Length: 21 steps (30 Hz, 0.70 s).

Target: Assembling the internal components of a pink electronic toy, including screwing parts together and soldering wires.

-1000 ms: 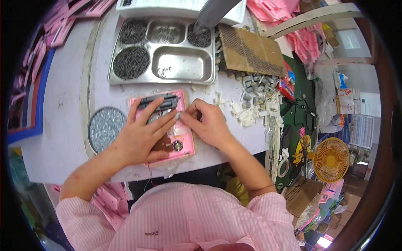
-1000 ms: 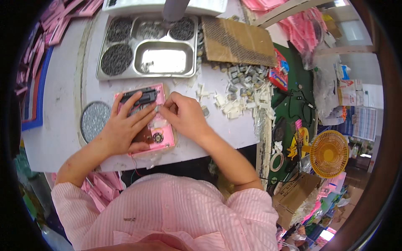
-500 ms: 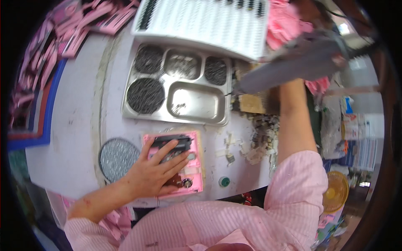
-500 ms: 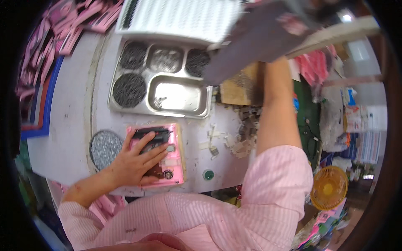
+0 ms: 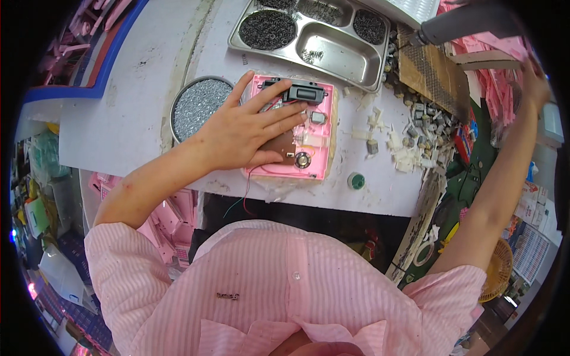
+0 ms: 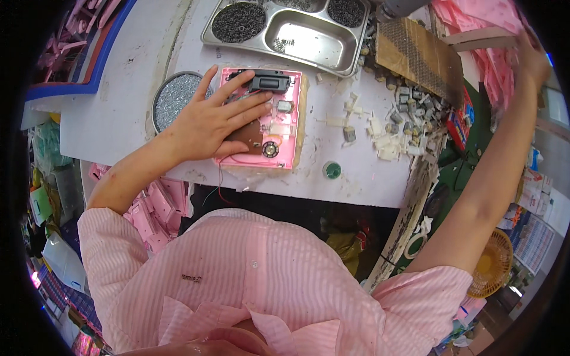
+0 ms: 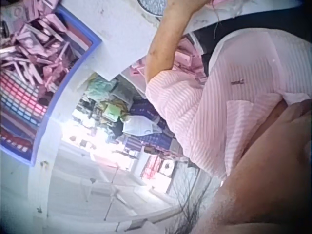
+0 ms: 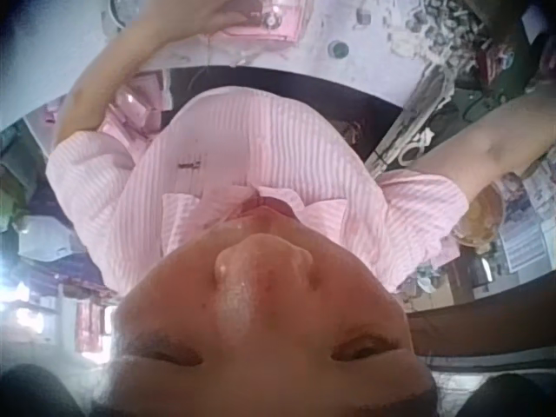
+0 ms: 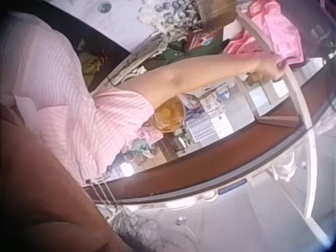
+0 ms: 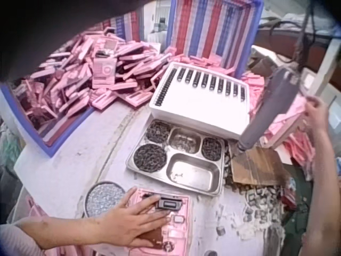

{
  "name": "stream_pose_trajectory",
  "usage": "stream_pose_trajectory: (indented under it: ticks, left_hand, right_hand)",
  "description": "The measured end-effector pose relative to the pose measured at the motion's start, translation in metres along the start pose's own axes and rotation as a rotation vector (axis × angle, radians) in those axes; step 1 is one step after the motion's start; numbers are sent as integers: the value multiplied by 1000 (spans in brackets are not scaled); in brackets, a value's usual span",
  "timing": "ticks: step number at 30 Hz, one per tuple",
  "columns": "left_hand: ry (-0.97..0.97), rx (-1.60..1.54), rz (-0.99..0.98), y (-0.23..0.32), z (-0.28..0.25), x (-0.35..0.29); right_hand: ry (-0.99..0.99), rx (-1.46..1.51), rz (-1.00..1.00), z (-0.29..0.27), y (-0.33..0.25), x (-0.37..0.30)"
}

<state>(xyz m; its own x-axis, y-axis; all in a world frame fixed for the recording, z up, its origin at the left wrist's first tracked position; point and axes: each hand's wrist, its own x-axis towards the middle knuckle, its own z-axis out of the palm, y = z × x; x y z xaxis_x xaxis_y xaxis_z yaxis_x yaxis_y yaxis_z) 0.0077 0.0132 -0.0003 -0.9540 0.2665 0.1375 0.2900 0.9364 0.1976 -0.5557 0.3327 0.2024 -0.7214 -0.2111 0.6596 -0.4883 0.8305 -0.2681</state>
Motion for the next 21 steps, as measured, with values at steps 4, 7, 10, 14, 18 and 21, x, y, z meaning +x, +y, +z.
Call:
stream_pose_trajectory:
  ticks: [4, 7, 10, 14, 18, 21]
  left_hand:
    - [230, -90, -21, -6, -20, -12]
    - [617, -298, -106, 4, -34, -18]
    - [690, -371, -42, 59, -38, 29]
    - [740, -410, -184, 69, -31, 59]
    - [771, -1338, -243, 44, -33, 38]
    - [626, -1712, -267, 47, -50, 27]
  right_hand:
    - [182, 607, 19, -121, -32, -153]
    - [285, 611, 46, -155, -95, -273]
    - [4, 569, 36, -138, -185, -350]
    - [-247, 1206, -120, -113, -261, -369]
    - [-165, 879, -363, -64, -252, -357]
    - [-442, 1137, 53, -50, -249, -384]
